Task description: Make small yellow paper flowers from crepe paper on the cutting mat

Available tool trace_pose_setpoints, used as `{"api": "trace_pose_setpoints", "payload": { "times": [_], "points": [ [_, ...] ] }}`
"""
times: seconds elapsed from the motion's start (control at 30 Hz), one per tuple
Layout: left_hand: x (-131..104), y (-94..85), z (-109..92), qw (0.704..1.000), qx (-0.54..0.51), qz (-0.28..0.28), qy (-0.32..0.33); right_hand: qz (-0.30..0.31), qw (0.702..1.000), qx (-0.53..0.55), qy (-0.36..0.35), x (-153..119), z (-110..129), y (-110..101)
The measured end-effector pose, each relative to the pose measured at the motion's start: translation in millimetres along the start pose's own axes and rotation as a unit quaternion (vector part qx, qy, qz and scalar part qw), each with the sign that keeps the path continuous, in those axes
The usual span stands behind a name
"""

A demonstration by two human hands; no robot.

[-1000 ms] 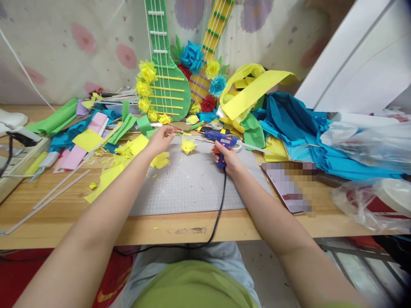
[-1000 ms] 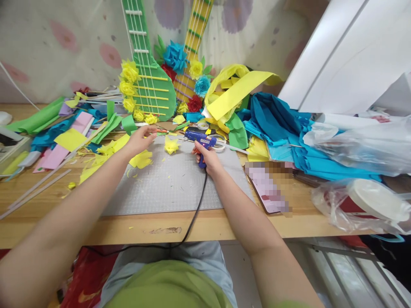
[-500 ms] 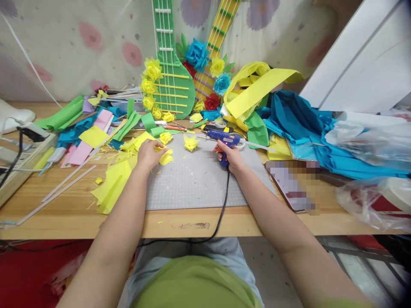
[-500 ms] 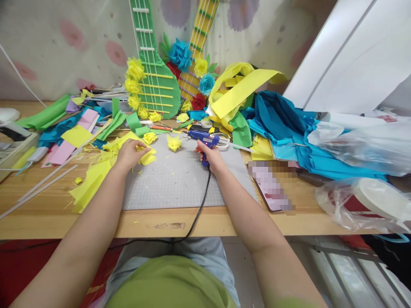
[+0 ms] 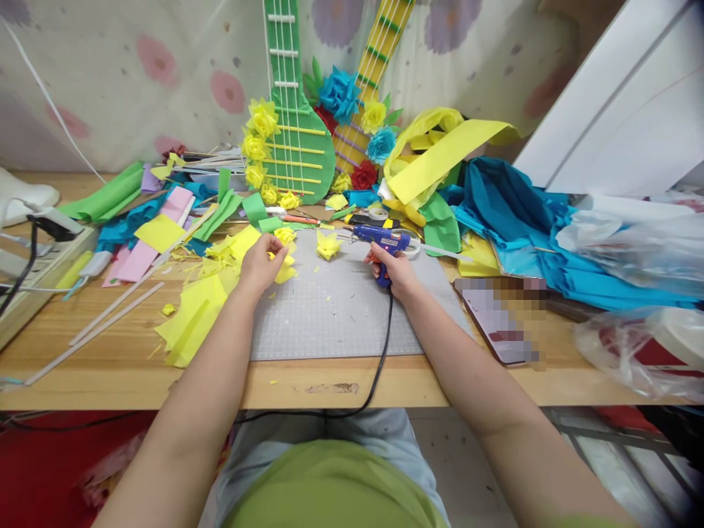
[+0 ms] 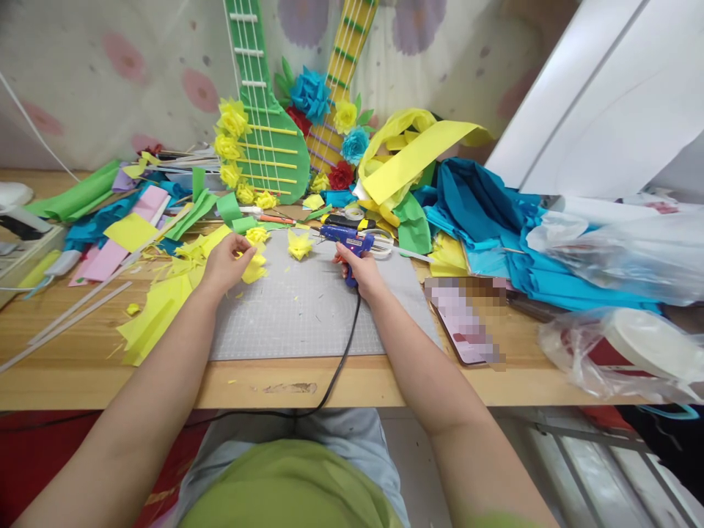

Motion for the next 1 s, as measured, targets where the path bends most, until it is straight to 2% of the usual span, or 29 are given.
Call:
{"api": "trace_pose_setpoints", "payload": {
  "times": [0.17,0.3,0.43,0.7,1.0],
  "points": [
    [-7.0,12.0,-11.4,0.996,-0.089,0.019,0.012,0.025,0.993,-0.11,-0.031,-6.2,4.6,8.3],
    [-15.2,30.1,-25.1,0.99,-0.123,0.057,0.036,0.053,0.97,-0.235,-0.021,-11.6,-0.5,15.6],
    [-20.9,43.8,-31.8,0.982,-0.164,0.079,0.047,0.086,0.947,-0.306,-0.054,-15.2,2.9,24.3],
    [-18.1,46.3,-19.8,0.983,-0.177,0.052,0.022,0.113,0.931,-0.337,-0.081,-13.5,1.8,26.6],
    [-19.0,46.5,-24.2,0.982,-0.175,0.063,0.03,0.108,0.935,-0.326,-0.091,-11.4,0.6,23.7]
  ]
}}
Point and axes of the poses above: each hand's wrist, its own x-axis towards the middle knuckle, its own y-axis out of the palm, z = x × y, the point moved 9 cm from there along x, towards the middle knuckle, and after that the axes turned 8 degrees about x, right-handed, at the moved point
